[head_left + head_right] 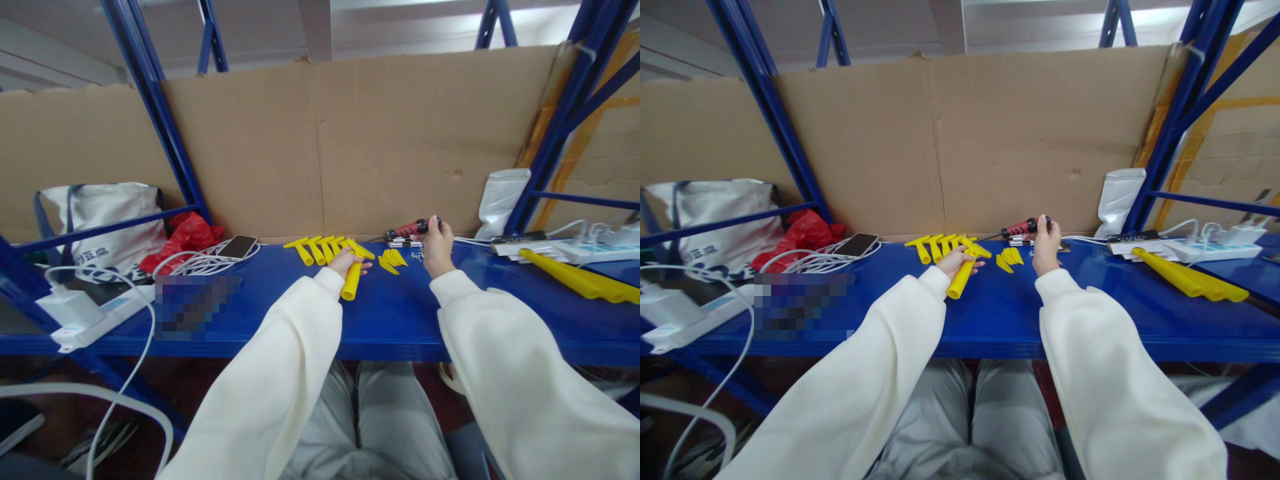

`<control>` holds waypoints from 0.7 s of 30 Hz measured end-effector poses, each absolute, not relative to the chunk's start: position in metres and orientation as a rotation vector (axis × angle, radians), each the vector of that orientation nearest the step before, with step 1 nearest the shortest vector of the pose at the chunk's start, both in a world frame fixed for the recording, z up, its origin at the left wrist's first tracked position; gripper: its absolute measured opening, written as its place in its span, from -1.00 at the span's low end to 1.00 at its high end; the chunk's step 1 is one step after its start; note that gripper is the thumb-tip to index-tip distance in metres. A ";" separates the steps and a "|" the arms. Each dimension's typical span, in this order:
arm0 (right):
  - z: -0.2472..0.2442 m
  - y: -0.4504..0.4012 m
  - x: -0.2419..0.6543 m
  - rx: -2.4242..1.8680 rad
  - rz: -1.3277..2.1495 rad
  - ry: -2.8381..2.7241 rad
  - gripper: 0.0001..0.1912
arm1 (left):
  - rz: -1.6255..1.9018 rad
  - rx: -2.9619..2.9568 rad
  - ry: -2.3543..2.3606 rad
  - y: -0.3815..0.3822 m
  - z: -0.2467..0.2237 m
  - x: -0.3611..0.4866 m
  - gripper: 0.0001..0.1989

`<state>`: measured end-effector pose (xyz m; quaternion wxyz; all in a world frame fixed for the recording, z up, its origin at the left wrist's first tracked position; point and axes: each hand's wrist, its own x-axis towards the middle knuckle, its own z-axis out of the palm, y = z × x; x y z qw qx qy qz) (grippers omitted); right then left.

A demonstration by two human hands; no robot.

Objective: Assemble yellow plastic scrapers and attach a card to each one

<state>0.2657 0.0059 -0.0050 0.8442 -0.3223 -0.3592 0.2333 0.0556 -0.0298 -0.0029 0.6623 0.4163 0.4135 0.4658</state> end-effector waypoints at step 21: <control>-0.003 0.001 0.271 -0.693 0.503 -0.843 -0.51 | 1.046 1.016 1.119 -0.038 0.002 0.059 -0.19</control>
